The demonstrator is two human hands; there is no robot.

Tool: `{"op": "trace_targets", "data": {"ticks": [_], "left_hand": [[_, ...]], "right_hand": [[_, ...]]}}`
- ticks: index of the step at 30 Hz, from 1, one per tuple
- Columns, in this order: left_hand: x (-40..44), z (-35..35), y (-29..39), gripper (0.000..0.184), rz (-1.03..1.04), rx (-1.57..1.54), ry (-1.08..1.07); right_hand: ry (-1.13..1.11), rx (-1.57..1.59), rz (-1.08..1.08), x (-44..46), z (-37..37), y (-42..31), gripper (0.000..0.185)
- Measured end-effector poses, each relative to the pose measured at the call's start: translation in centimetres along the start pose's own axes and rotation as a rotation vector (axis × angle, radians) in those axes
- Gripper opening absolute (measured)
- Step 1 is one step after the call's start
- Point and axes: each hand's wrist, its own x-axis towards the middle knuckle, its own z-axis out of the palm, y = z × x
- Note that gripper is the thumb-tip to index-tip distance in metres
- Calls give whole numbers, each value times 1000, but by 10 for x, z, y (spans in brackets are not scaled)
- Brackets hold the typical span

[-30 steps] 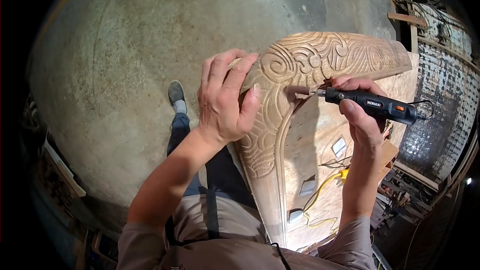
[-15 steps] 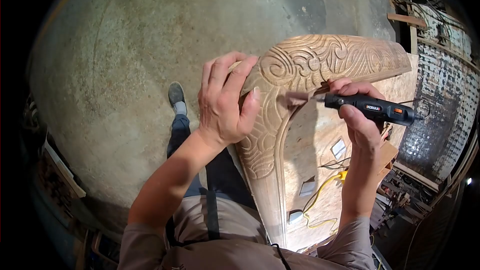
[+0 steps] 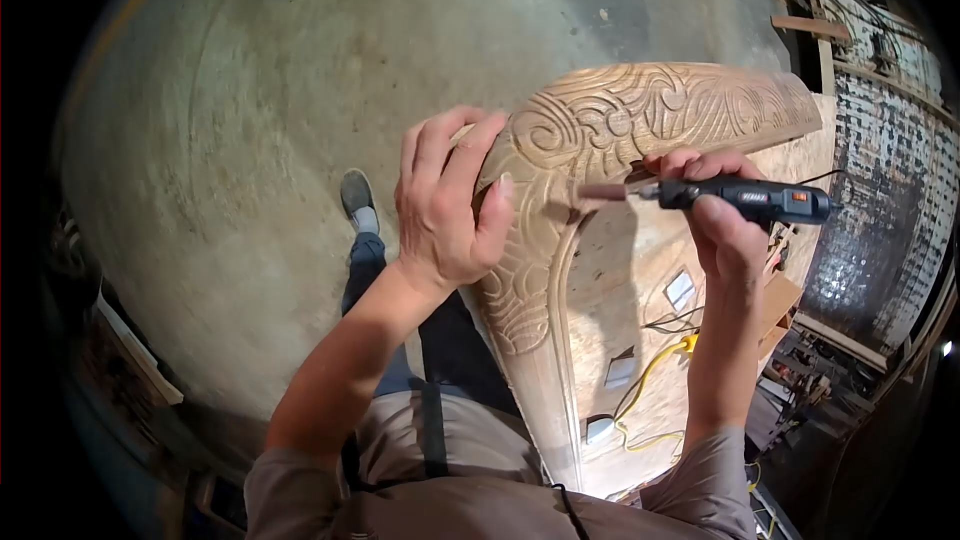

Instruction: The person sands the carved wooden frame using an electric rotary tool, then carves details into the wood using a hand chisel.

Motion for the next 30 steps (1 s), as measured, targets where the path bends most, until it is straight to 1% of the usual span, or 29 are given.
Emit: {"op": "trace_targets", "data": {"ticks": [1, 2, 4, 6, 7, 10, 14, 17, 20, 22, 30], "left_hand": [[0, 0, 0, 49, -1, -3, 0], [1, 0, 0, 49, 4, -1, -2], [1, -1, 0, 49, 13, 7, -8], [0, 1, -1, 49, 16, 14, -11], [-1, 2, -2, 49, 13, 18, -12], [-2, 3, -2, 49, 15, 17, -7], [-1, 2, -2, 49, 26, 17, -6], [-2, 2, -1, 48, 18, 22, -12], [-1, 0, 0, 49, 9, 31, -15], [0, -1, 0, 49, 6, 21, -14], [-2, -1, -2, 50, 3, 28, -18]], "right_hand": [[37, 61, 14, 0, -2, -1, 30], [85, 30, -1, 1, -2, -2, 30], [131, -55, 51, 3, 2, -6, 30], [66, -167, 69, 5, 2, -6, 30], [67, -194, 41, 5, 8, -7, 29], [21, -249, 80, 4, 6, -11, 28], [11, -288, 118, 6, 10, -15, 29], [-138, -313, 55, 8, 0, -13, 29], [2, -187, 45, 4, 0, -5, 30], [126, -34, 77, 2, 4, -6, 32], [119, -160, 57, 1, 8, -2, 35]]}}
